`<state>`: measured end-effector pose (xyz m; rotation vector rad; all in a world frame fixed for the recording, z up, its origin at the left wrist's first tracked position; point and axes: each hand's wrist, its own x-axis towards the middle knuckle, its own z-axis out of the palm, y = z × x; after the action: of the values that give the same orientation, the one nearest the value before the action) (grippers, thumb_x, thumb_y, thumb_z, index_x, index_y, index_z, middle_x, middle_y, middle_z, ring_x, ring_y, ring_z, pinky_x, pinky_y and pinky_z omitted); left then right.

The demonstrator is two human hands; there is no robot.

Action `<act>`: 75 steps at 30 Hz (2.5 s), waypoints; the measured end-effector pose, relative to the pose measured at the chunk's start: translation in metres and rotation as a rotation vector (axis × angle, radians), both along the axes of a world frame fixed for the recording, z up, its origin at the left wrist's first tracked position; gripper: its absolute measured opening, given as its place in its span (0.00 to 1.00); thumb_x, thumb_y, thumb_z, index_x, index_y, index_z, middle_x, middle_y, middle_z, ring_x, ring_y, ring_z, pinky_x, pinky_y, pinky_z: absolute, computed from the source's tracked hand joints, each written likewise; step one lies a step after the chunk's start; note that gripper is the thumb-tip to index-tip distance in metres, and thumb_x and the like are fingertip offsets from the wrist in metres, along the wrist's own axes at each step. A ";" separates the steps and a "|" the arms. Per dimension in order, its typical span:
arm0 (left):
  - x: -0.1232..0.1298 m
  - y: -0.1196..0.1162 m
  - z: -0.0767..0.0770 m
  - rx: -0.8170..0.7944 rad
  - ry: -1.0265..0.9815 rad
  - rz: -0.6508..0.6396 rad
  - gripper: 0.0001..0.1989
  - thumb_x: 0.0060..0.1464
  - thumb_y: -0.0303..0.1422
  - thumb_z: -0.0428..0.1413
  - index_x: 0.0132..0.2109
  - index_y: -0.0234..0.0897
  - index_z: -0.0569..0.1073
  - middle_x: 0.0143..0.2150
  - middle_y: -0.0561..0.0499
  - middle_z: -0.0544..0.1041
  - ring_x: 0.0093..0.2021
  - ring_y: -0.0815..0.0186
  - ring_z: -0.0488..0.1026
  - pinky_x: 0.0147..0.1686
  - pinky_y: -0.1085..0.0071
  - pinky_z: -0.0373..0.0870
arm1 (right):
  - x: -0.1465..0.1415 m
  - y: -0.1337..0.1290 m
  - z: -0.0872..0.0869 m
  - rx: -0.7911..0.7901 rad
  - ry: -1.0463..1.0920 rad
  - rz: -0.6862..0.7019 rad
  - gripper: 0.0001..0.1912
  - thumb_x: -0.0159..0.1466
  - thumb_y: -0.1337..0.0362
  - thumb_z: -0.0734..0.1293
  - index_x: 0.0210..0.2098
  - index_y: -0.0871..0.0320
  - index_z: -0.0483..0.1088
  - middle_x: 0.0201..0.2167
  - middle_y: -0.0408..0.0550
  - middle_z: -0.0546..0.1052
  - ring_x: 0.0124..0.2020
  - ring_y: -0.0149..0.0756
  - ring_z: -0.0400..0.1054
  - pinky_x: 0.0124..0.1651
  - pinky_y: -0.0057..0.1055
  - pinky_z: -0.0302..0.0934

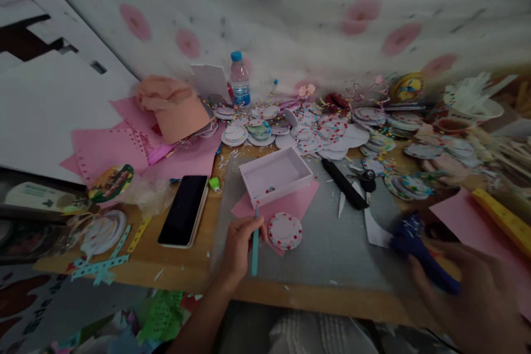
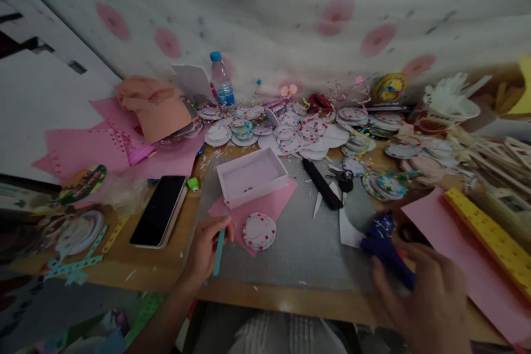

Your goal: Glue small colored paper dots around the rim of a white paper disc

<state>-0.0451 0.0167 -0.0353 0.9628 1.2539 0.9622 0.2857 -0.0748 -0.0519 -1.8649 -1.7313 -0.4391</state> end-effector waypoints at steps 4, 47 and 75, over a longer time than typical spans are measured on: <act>0.027 -0.020 0.026 -0.075 0.008 0.017 0.20 0.50 0.42 0.52 0.17 0.34 0.68 0.14 0.55 0.60 0.16 0.73 0.51 0.17 0.73 0.44 | -0.079 0.012 0.021 0.004 0.143 0.482 0.13 0.57 0.64 0.69 0.40 0.56 0.63 0.33 0.50 0.71 0.33 0.41 0.66 0.34 0.36 0.60; 0.030 -0.021 -0.003 -0.153 0.306 0.049 0.12 0.48 0.39 0.58 0.26 0.34 0.74 0.19 0.55 0.67 0.22 0.71 0.61 0.22 0.76 0.57 | -0.147 0.088 0.001 -0.394 1.523 0.680 0.10 0.66 0.64 0.58 0.30 0.53 0.51 0.22 0.35 0.54 0.21 0.27 0.46 0.23 0.23 0.46; 0.031 -0.019 -0.002 -0.151 0.275 0.004 0.11 0.48 0.39 0.57 0.27 0.35 0.73 0.19 0.56 0.65 0.21 0.71 0.61 0.22 0.76 0.57 | -0.146 0.086 -0.002 -0.406 1.507 0.715 0.10 0.65 0.66 0.58 0.29 0.53 0.51 0.23 0.36 0.54 0.23 0.29 0.48 0.25 0.25 0.49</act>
<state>-0.0144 -0.0027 -0.0368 0.9963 1.5361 0.7420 0.1397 0.0116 -0.0539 -0.9724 -1.1569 1.3258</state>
